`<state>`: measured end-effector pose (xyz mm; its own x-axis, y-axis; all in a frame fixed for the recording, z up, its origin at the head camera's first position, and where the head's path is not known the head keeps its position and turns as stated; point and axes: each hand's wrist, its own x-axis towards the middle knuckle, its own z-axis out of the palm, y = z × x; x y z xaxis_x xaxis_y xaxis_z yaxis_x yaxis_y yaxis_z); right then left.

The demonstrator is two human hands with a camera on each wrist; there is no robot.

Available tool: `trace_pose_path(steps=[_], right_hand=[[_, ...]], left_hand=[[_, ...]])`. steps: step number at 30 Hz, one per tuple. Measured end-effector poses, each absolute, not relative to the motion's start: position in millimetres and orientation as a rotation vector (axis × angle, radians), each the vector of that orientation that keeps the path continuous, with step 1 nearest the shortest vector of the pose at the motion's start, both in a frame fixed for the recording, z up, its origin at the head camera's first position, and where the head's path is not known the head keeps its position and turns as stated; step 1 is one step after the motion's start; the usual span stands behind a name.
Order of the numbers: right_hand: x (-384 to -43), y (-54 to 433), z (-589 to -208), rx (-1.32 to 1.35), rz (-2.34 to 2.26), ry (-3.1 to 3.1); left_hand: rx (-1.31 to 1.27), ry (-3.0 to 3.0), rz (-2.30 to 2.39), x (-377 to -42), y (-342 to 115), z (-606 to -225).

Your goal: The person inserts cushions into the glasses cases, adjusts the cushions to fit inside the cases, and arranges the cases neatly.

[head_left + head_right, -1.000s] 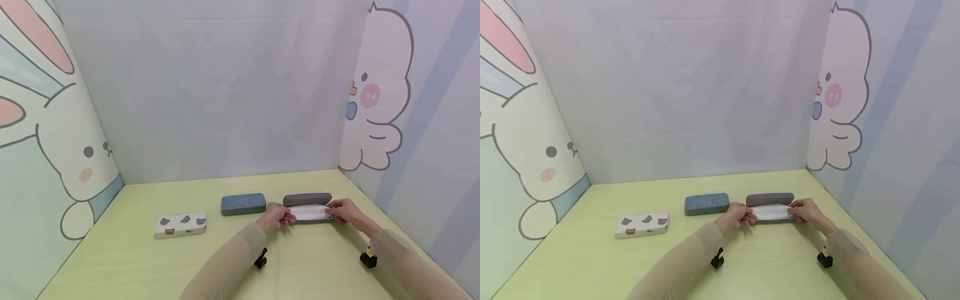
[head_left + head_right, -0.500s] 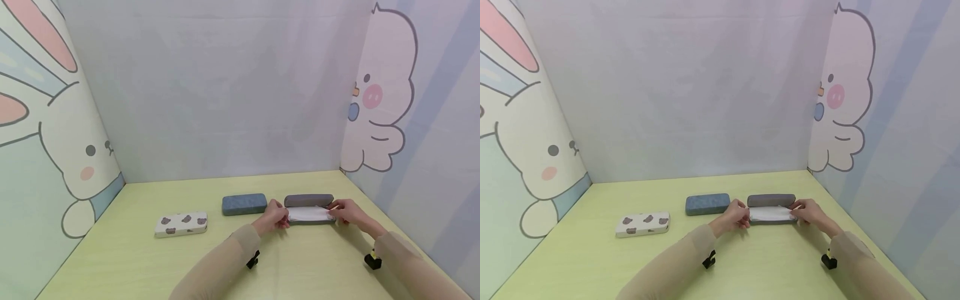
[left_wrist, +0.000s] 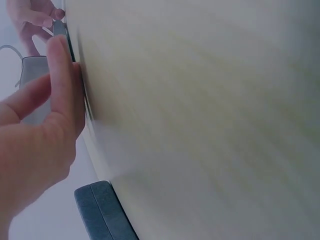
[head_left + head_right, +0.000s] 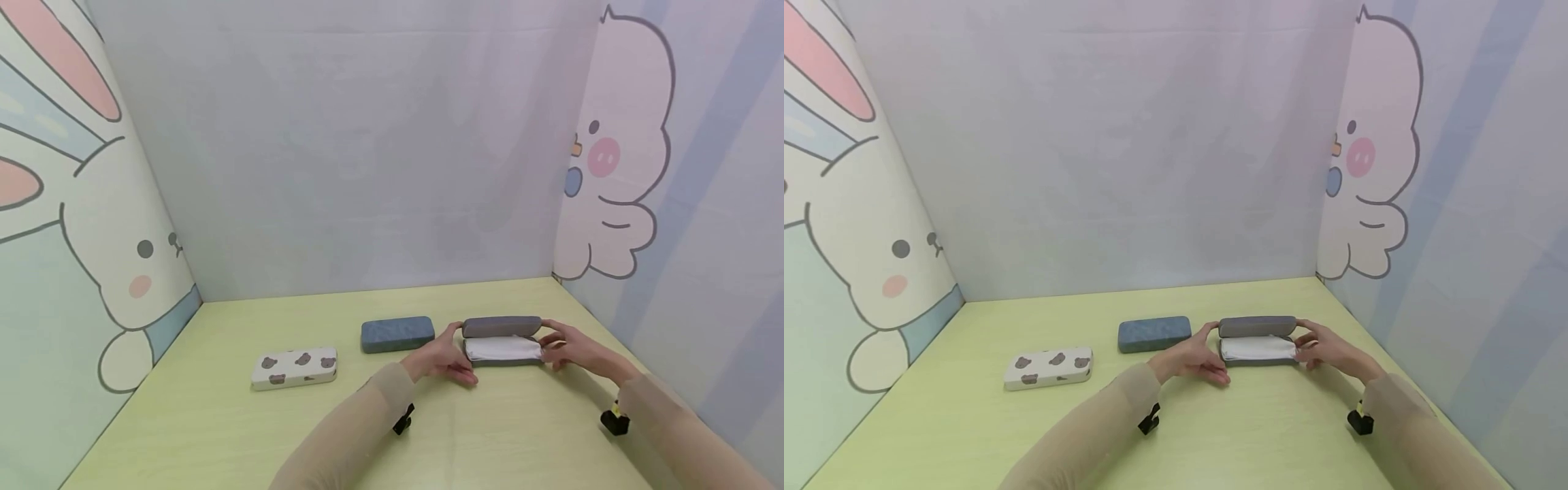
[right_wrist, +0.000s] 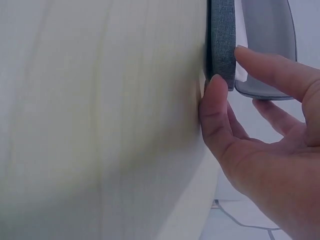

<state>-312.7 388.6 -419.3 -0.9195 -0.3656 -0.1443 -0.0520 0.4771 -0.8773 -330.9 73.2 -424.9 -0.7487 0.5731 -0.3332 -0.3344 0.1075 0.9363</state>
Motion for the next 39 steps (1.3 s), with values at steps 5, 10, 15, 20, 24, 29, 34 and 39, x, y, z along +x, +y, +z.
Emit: trace_pose_path(steps=[5, 10, 15, 20, 24, 29, 34, 39], right_hand=[[-312, 390, -420, -0.393, -1.389, 2.435], [-314, 391, -422, -0.387, -1.349, 2.474], [-315, 390, -423, -0.392, -1.318, 2.5], [-315, 389, -422, -0.402, -1.319, 2.503], [-315, 389, -422, -0.402, -1.328, 2.497], [-314, 390, -422, -0.385, -1.344, 2.483], [-316, 392, -423, -0.364, -1.331, 2.484], [-317, 393, -424, -0.363, -1.325, 2.49]], left_hand=[[0.235, 1.757, 1.732, -331, 76, -426], [0.253, 1.786, 1.741, -329, 77, -427], [0.25, 1.808, 1.742, -329, 79, -428], [0.238, 1.818, 1.747, -329, 80, -427], [0.25, 1.834, 1.754, -329, 82, -428], [0.255, 1.86, 1.758, -327, 83, -428], [0.242, 1.867, 1.762, -325, 84, -428], [0.226, 1.868, 1.771, -324, 85, -427]])
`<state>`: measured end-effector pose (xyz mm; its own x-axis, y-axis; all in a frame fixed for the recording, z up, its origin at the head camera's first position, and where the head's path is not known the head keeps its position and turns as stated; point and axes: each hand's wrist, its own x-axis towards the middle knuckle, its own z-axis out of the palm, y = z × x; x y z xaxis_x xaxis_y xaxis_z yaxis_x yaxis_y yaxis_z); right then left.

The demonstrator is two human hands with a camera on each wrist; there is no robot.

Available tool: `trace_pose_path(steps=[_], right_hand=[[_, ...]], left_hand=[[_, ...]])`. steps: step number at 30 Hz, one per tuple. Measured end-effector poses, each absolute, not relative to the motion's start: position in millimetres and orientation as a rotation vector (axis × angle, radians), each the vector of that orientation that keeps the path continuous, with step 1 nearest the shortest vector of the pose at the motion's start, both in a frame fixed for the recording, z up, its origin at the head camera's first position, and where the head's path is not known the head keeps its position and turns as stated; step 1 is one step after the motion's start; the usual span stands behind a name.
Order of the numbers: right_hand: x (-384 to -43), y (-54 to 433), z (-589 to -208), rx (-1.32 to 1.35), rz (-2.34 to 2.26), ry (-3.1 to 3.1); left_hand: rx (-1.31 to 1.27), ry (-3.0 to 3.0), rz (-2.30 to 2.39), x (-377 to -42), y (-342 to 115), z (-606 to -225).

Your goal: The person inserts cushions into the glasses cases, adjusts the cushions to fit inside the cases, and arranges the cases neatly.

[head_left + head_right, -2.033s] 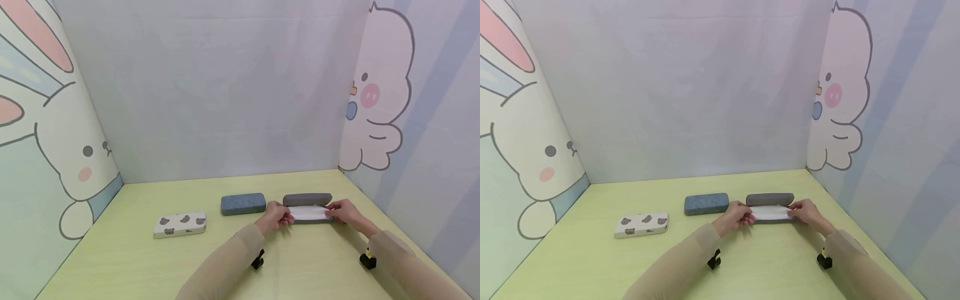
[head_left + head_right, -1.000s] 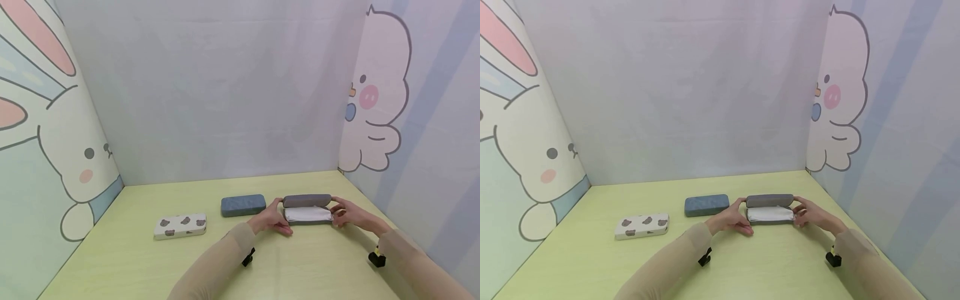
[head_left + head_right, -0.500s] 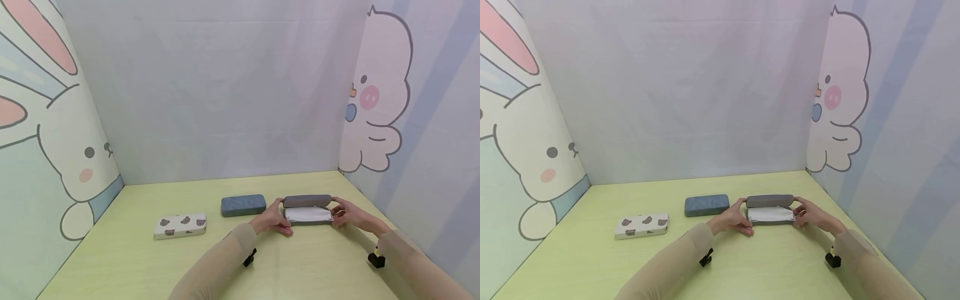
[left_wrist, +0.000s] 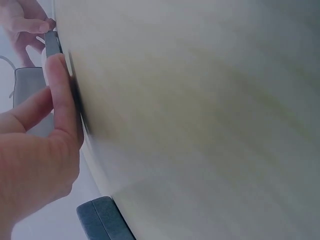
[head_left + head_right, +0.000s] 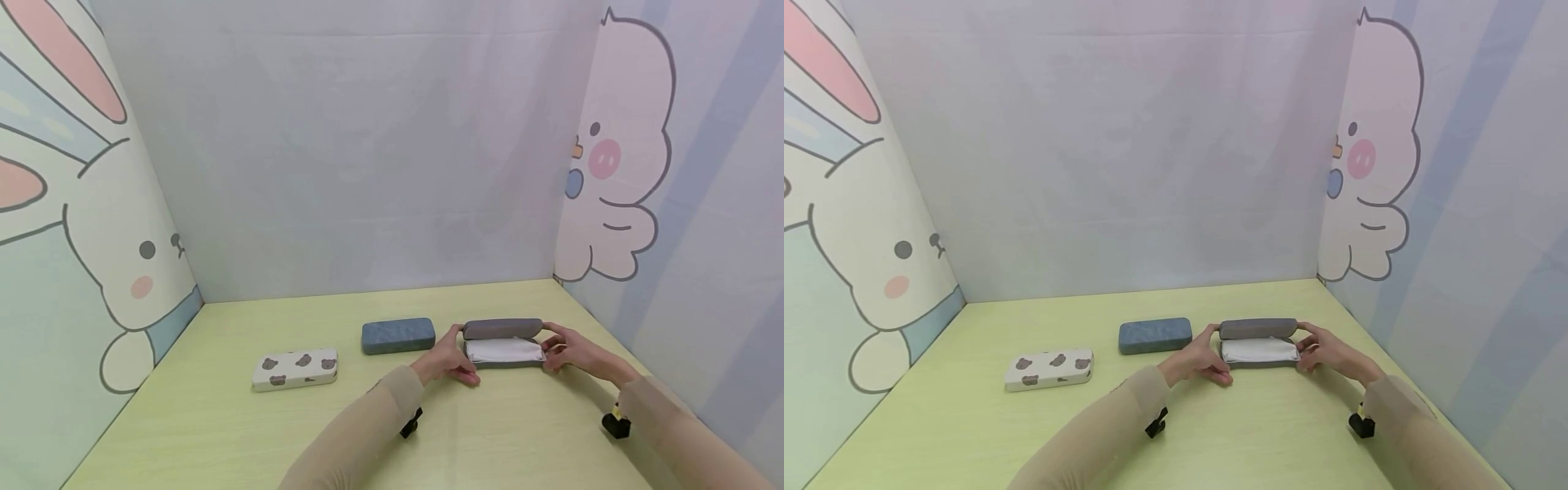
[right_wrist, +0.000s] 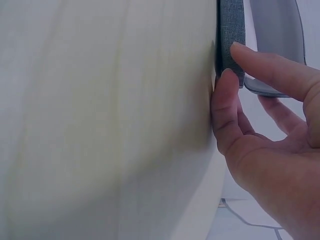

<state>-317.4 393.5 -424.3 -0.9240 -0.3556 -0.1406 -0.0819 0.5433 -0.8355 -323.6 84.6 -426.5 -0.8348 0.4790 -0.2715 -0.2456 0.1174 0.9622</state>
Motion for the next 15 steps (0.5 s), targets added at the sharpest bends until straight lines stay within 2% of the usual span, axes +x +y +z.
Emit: trace_pose_path(steps=[15], right_hand=[[-316.3, 394.8, -425.5, -0.348, -1.37, 2.463]], left_hand=[[0.229, 1.883, 1.768, -321.2, 84.7, -424.9]])
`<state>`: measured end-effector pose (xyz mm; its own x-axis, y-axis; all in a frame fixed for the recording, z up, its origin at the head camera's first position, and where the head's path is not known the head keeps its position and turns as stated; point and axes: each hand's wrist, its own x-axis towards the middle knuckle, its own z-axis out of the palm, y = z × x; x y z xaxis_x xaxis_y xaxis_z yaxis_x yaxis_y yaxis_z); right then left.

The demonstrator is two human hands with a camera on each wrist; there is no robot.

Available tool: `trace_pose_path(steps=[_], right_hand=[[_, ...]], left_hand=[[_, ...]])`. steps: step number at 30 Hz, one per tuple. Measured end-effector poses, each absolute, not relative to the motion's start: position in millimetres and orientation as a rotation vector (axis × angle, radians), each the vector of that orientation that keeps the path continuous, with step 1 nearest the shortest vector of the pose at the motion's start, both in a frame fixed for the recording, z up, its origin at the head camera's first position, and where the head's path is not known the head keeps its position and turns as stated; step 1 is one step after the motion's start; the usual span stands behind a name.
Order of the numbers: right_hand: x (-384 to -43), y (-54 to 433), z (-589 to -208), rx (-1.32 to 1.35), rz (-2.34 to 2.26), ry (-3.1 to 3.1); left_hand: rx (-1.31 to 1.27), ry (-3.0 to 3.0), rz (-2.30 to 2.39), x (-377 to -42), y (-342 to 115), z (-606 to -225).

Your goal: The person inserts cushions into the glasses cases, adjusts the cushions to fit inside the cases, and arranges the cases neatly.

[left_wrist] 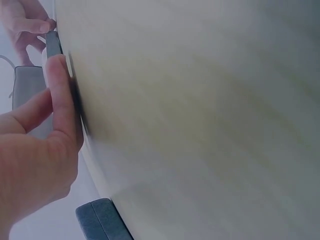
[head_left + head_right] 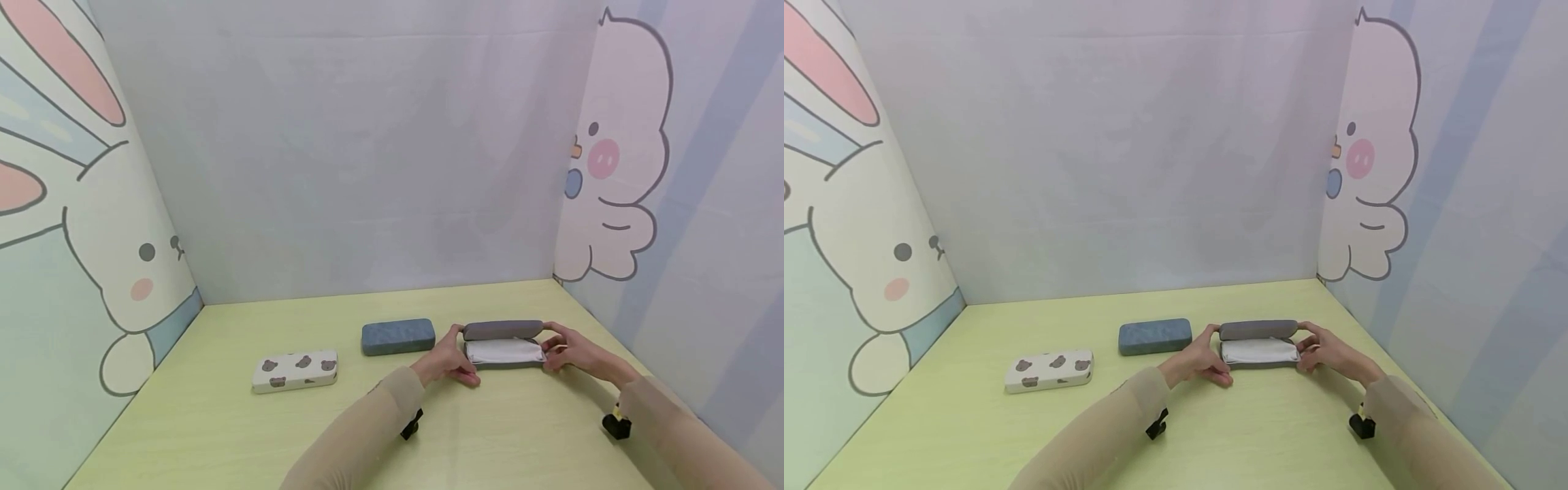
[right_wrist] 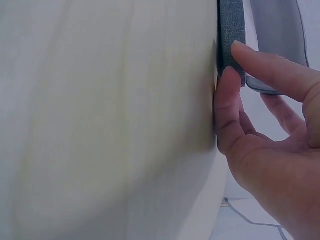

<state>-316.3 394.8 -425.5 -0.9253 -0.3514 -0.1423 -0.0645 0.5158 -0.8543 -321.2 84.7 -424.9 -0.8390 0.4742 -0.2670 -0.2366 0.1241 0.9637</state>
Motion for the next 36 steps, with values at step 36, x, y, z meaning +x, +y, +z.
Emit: trace_pose_path(steps=[36], right_hand=[[-317.2, 394.0, -426.0, -0.383, -1.343, 2.451]], left_hand=[[0.268, 1.976, 1.721, -318.2, 86.2, -424.9]])
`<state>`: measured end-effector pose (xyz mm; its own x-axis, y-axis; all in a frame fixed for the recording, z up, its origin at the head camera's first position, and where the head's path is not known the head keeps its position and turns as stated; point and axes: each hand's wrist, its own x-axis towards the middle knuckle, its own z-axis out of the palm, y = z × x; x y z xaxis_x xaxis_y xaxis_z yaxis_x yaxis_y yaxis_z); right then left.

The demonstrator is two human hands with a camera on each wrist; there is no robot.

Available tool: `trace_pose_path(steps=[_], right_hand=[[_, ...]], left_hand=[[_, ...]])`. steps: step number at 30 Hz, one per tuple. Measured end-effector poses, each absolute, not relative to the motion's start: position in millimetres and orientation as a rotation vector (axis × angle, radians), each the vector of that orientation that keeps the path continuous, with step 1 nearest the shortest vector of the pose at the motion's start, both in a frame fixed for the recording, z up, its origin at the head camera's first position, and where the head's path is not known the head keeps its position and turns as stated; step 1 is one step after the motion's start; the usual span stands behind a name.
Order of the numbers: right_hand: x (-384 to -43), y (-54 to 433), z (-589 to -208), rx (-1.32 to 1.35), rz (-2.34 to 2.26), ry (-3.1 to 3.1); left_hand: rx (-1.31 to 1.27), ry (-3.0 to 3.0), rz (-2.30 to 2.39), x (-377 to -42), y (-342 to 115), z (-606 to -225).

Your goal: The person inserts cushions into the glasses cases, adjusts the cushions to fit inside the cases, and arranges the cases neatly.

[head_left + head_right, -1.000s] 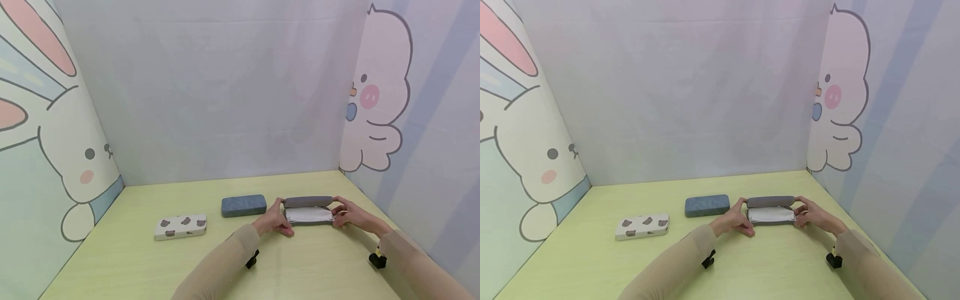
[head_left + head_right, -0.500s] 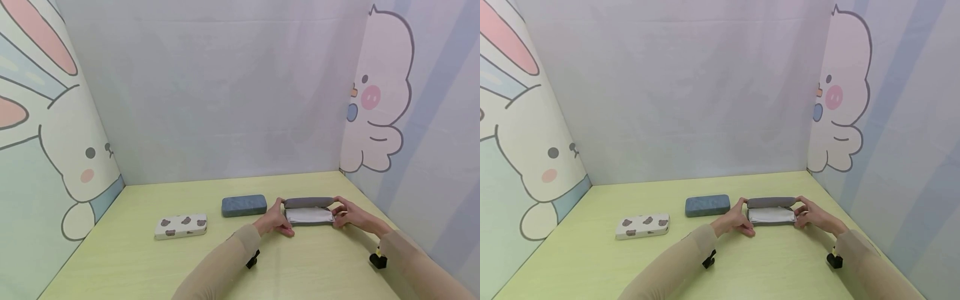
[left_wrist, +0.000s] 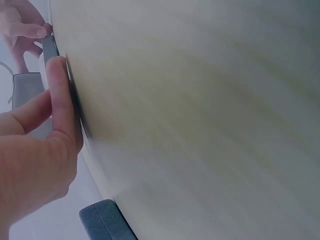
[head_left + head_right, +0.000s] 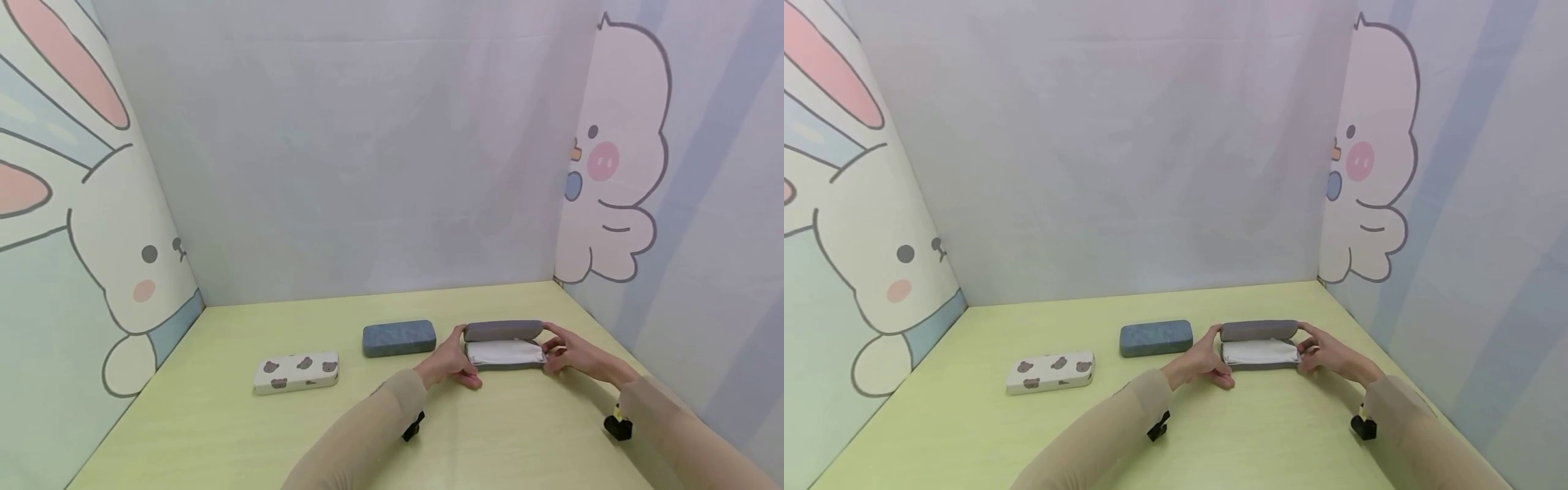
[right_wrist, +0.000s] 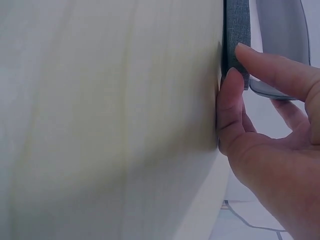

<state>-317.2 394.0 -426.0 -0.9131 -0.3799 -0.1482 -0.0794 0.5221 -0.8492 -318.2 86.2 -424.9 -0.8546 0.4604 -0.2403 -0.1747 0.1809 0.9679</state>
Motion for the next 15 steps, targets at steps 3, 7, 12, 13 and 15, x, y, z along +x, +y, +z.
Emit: trace_pose_path(steps=[3, 7, 12, 13, 15], right_hand=[[-317.2, 393.5, -426.1, -0.376, -1.337, 2.462], [-317.3, 393.7, -426.1, -0.373, -1.335, 2.467], [-316.9, 394.0, -425.8, -0.369, -1.341, 2.464], [-316.7, 393.9, -425.6, -0.354, -1.345, 2.463], [-316.4, 394.1, -425.8, -0.355, -1.349, 2.461]], left_hand=[[0.273, 1.976, 1.724, -318.6, 86.1, -426.1], [0.276, 1.97, 1.73, -318.6, 86.0, -426.5], [0.284, 1.982, 1.723, -317.7, 86.1, -426.7], [0.286, 1.991, 1.716, -317.5, 86.1, -426.5], [0.287, 2.003, 1.708, -317.1, 86.2, -426.0]])
